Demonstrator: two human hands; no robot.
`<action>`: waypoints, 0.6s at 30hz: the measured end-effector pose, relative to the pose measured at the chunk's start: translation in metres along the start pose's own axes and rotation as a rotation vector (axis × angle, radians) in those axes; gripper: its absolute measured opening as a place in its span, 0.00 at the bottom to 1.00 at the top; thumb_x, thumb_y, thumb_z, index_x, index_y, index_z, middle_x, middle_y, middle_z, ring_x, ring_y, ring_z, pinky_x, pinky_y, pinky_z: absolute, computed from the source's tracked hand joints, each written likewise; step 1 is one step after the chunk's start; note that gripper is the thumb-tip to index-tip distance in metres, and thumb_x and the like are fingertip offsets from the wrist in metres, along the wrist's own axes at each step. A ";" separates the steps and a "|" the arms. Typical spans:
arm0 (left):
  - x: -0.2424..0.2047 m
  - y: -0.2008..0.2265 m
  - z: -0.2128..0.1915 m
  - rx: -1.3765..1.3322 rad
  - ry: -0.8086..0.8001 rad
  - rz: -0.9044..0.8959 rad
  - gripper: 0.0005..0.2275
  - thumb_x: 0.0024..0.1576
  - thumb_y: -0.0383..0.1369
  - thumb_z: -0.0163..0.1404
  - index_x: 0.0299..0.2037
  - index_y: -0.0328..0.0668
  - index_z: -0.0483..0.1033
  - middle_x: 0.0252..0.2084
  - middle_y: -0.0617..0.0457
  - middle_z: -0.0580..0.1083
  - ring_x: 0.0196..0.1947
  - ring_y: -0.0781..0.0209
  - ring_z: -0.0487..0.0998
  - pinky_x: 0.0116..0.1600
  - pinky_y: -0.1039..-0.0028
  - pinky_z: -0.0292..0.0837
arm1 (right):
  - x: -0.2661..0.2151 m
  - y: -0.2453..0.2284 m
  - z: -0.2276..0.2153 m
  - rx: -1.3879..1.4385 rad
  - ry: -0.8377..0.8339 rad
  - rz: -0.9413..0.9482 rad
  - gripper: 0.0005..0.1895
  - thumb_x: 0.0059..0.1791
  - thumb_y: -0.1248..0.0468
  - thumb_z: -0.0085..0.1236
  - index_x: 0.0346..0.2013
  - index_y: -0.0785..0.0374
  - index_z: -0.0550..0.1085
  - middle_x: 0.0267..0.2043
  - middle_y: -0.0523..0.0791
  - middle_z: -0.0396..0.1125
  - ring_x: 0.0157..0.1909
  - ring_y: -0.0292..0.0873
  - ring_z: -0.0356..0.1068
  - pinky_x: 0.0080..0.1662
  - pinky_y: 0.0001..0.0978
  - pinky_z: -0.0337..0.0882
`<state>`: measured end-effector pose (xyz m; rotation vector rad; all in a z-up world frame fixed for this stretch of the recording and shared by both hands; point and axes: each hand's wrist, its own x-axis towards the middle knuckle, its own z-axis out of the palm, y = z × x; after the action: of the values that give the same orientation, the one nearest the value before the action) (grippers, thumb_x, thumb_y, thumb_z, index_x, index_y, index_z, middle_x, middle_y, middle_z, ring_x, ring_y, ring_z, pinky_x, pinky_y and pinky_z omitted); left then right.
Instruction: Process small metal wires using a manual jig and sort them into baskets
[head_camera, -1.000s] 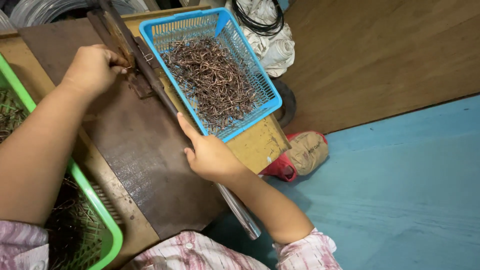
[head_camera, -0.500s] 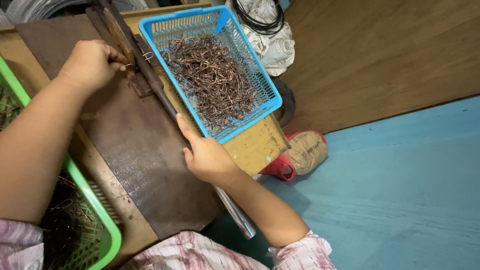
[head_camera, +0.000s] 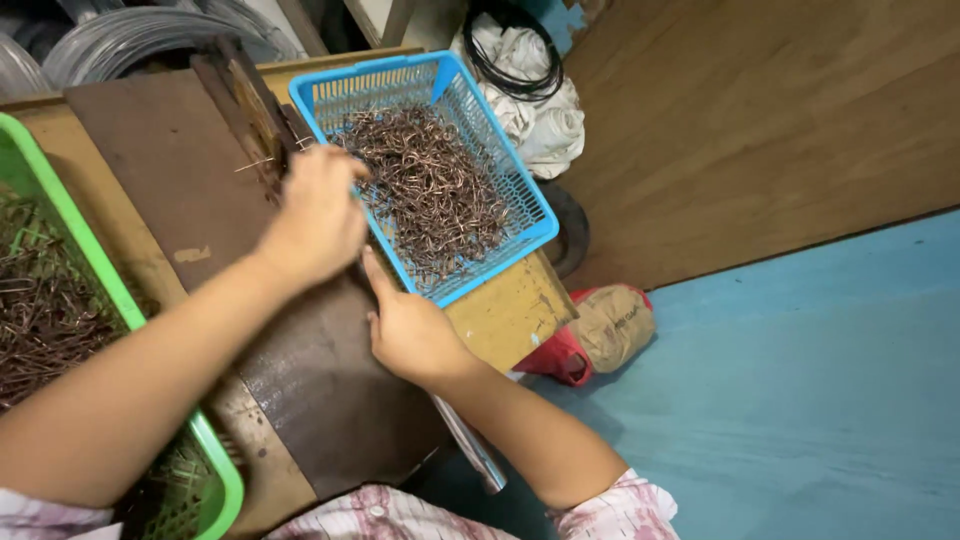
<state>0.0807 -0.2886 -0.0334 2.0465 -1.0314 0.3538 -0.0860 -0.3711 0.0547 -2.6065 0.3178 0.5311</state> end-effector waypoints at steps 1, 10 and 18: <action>-0.002 0.008 0.005 0.001 0.006 -0.002 0.16 0.53 0.16 0.47 0.52 0.23 0.76 0.56 0.28 0.71 0.61 0.26 0.72 0.68 0.46 0.67 | 0.003 0.008 0.008 -0.005 0.000 -0.004 0.41 0.57 0.64 0.45 0.84 0.57 0.44 0.57 0.72 0.72 0.59 0.76 0.73 0.61 0.70 0.72; 0.007 0.002 0.059 -0.160 -0.285 0.175 0.21 0.68 0.50 0.43 0.61 0.44 0.67 0.57 0.45 0.69 0.65 0.43 0.68 0.70 0.38 0.60 | 0.028 0.042 0.034 -0.140 0.077 -0.017 0.23 0.56 0.56 0.48 0.63 0.63 0.68 0.42 0.62 0.78 0.49 0.69 0.79 0.51 0.64 0.78; 0.015 0.006 0.061 0.005 -0.389 0.148 0.24 0.68 0.57 0.39 0.60 0.49 0.67 0.52 0.49 0.72 0.63 0.48 0.73 0.67 0.41 0.63 | 0.018 0.030 0.015 -0.111 0.021 -0.044 0.28 0.56 0.57 0.49 0.68 0.68 0.62 0.47 0.66 0.76 0.54 0.73 0.76 0.55 0.67 0.75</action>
<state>0.0793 -0.3450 -0.0607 2.0947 -1.4207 0.0295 -0.0831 -0.3922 0.0232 -2.7208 0.2438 0.5208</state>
